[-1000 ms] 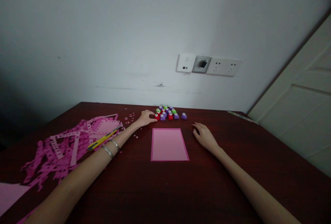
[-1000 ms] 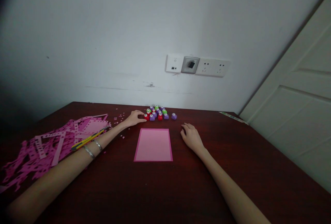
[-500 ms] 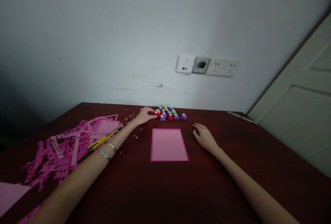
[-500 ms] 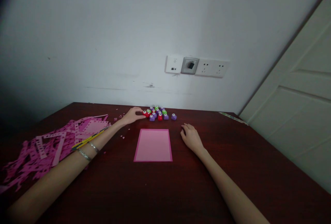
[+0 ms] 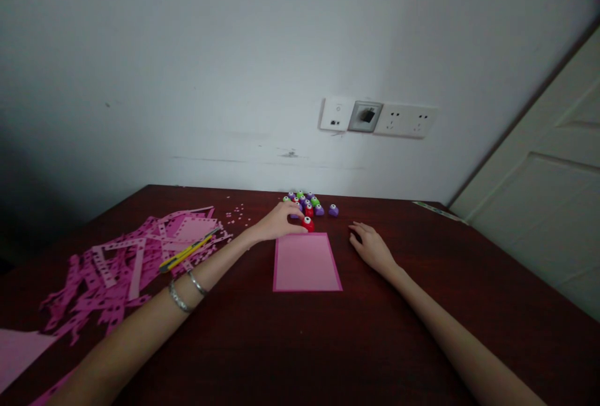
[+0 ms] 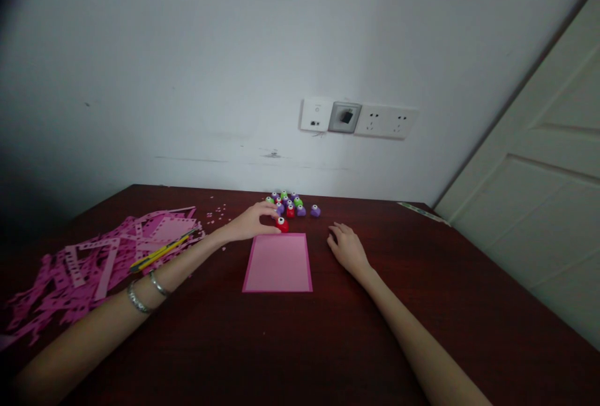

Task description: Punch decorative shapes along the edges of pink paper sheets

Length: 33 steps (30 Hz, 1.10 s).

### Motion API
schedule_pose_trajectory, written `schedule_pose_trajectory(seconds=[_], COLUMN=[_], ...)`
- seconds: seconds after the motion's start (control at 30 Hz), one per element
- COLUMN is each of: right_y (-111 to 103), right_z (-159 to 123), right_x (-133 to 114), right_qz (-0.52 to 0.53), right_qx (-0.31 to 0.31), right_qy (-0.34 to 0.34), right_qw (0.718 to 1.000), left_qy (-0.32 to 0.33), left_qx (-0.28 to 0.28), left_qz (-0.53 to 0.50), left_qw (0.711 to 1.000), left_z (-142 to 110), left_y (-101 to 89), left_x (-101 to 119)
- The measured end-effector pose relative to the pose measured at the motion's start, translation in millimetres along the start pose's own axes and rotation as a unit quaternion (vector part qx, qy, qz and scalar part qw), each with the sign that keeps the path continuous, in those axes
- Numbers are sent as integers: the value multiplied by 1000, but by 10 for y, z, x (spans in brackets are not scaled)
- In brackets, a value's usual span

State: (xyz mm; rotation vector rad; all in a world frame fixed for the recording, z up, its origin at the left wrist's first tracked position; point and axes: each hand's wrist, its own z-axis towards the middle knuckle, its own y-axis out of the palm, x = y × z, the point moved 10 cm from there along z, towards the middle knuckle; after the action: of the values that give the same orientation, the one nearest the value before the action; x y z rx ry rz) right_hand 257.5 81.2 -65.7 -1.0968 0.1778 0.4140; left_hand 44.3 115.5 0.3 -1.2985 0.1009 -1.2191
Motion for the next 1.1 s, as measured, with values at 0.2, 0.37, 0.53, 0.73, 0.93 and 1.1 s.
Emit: schedule_pose_trajectory(seconds=[0.2,0.37,0.53,0.73,0.93,1.1], right_y=[-218,-316,-318,-230,-204,-98], right_z=[103,99,48,61,228,337], right_x=[-377,-888,-1065,-1094,-952,-581], right_qz=[99,226,266,276,275,263], right_qx=[-23,-91,-116,-139,-154,-168], right_qy=[-27,-49,-51,-48,-49,-25], right_qw=[994,969,956,950,948,950], left_qy=[13,37,47,53,1,-3], left_qx=[-10,-27,-37,-33,-13,-92], left_qz=[-36,-42,-51,-67,-68,44], left_qw=[999,998,997,996,998,995], left_z=[-11,-36,-47,-42,-16,-2], left_y=[85,165,192,187,144,335], left_x=[173,319,404,434,273,119])
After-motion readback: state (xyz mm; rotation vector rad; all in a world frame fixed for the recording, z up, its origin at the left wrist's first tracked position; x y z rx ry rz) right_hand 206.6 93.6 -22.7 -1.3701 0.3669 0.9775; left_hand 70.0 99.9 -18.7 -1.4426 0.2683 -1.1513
